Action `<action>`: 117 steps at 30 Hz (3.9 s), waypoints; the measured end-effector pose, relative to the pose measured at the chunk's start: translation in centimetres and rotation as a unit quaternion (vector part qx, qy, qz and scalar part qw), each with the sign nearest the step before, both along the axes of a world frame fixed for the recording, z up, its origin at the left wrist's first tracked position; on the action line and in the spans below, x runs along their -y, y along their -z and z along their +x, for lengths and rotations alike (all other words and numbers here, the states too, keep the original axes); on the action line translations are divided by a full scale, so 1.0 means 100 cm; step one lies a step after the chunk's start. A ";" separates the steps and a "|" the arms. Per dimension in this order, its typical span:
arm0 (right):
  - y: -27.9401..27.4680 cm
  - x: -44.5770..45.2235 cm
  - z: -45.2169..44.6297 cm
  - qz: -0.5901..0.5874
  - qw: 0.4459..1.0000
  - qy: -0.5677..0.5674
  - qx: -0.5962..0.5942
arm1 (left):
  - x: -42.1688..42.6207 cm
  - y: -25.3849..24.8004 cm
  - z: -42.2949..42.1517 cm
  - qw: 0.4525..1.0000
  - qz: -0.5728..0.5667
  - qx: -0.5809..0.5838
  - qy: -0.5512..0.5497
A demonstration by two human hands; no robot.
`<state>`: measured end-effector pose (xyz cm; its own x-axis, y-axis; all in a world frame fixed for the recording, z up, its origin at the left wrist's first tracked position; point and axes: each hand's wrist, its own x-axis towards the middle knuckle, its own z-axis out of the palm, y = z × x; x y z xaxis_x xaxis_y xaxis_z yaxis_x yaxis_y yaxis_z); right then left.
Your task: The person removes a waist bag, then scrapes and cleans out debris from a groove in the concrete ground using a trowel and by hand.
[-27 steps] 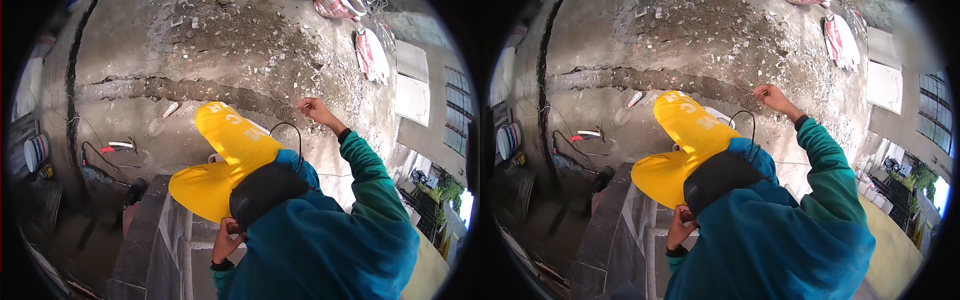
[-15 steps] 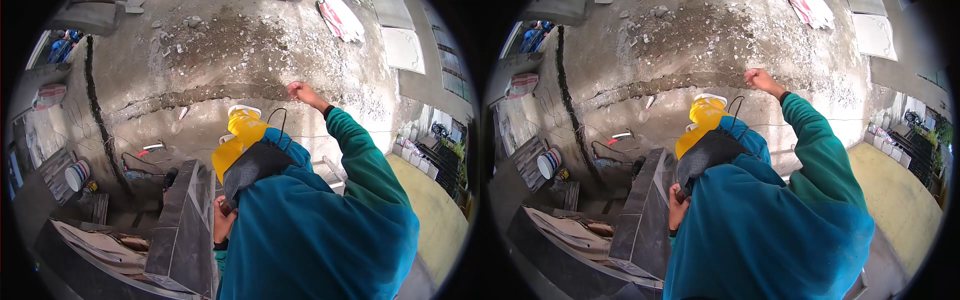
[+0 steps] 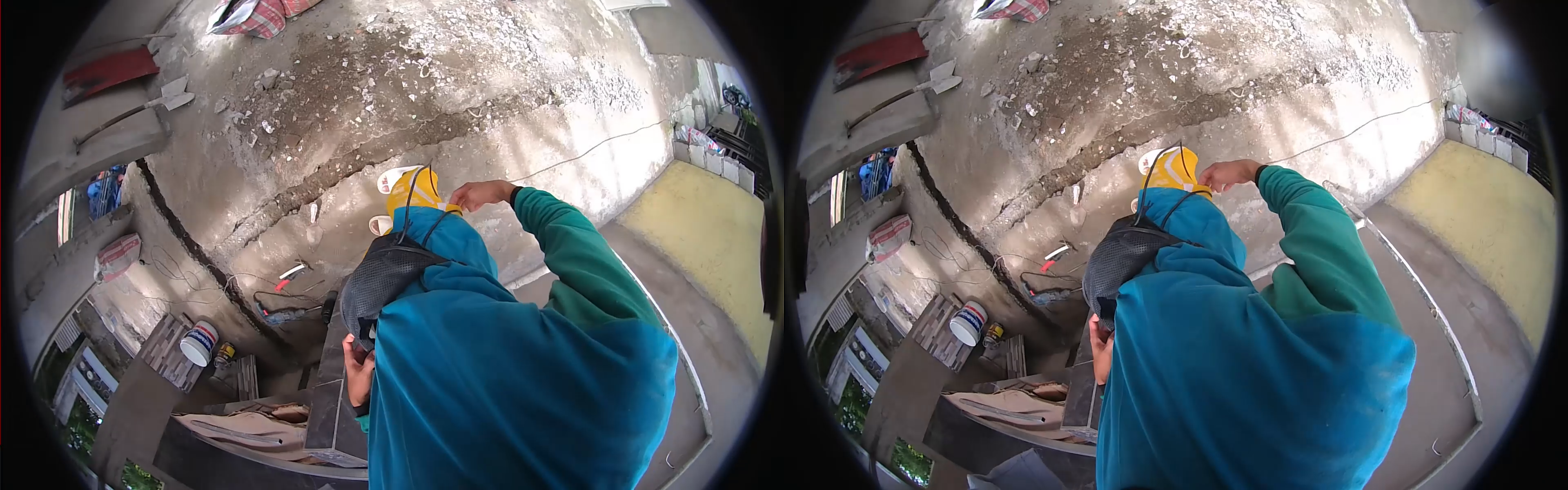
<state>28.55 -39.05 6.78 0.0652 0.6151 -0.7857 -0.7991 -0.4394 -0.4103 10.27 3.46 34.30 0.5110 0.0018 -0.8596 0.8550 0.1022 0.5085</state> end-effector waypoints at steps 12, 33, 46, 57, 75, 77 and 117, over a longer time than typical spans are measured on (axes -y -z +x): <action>-0.066 -0.012 -0.073 -0.152 0.900 0.058 0.404 | -0.033 0.008 0.015 0.996 -0.040 0.063 0.049; -0.253 0.042 -0.012 -0.342 0.669 0.075 0.656 | -0.052 0.017 0.040 0.981 -0.049 0.091 0.166; -0.241 0.062 -0.042 -0.365 0.775 -0.041 0.514 | -0.060 0.020 0.043 0.966 0.031 0.128 0.224; -0.166 0.042 -0.116 -0.188 0.970 -0.077 0.135 | -0.032 0.018 0.050 0.954 0.106 0.220 0.176; -0.136 0.014 -0.113 -0.284 0.866 -0.152 0.383 | 0.017 -0.033 0.103 0.826 0.201 0.451 0.273; -0.157 0.004 -0.095 -0.287 0.865 -0.128 0.390 | 0.031 -0.034 0.115 0.816 0.161 0.464 0.305; -0.397 -0.041 -0.004 0.093 0.945 -0.214 0.229 | 0.149 0.001 0.172 0.611 -0.114 0.549 0.559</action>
